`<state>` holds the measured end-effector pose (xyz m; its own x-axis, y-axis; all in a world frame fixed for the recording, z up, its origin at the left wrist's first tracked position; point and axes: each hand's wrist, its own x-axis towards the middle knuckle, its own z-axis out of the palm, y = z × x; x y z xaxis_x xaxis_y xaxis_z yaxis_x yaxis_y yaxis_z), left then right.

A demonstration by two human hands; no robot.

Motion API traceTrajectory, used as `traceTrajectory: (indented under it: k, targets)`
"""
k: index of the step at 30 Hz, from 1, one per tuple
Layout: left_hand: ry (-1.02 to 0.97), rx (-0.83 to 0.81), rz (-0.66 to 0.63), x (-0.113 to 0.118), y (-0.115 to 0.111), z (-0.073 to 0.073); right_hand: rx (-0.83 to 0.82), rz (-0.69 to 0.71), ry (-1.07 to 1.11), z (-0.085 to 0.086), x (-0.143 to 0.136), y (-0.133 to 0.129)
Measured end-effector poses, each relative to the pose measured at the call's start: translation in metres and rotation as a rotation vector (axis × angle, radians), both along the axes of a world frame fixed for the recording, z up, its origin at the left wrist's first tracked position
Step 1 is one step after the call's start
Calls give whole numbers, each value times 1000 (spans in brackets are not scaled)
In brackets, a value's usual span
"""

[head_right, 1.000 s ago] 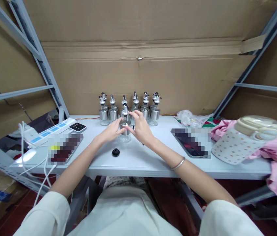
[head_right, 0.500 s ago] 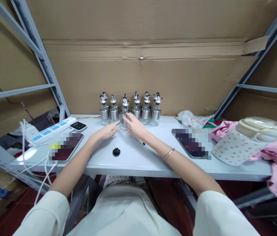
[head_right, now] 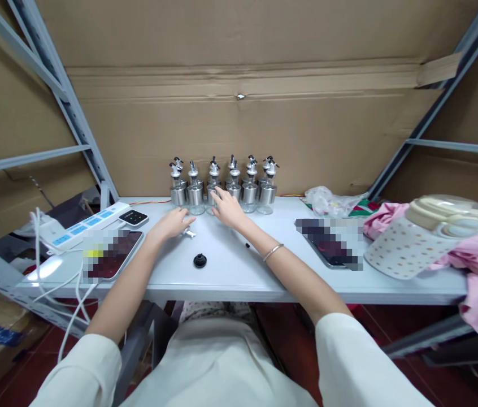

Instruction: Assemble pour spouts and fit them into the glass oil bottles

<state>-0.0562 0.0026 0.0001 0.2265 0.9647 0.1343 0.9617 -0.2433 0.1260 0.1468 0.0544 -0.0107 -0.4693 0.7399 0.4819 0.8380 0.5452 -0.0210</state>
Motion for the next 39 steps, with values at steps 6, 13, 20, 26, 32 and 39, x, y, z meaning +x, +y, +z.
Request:
traceTrajectory:
  k: [6,13,20,26,32,39]
  targets:
    - [-6,-81,16,0,-1,0,-30,-12,-8,6,-2,6]
    - [-54,-127,-27,1,3,-2,-20,-2,25,5,-3,12]
    - [-65,-132,-99,3,7,-4,-21,-8,40,3,-3,14]
    - [-155,-181,-117,3,3,-2,-24,31,129,-5,0,13]
    - [-249,-239,-129,2,5,-5,-48,186,146,-1,7,-8]
    - [-373,-270,-146,5,7,-8,-371,423,61,-2,-3,-32]
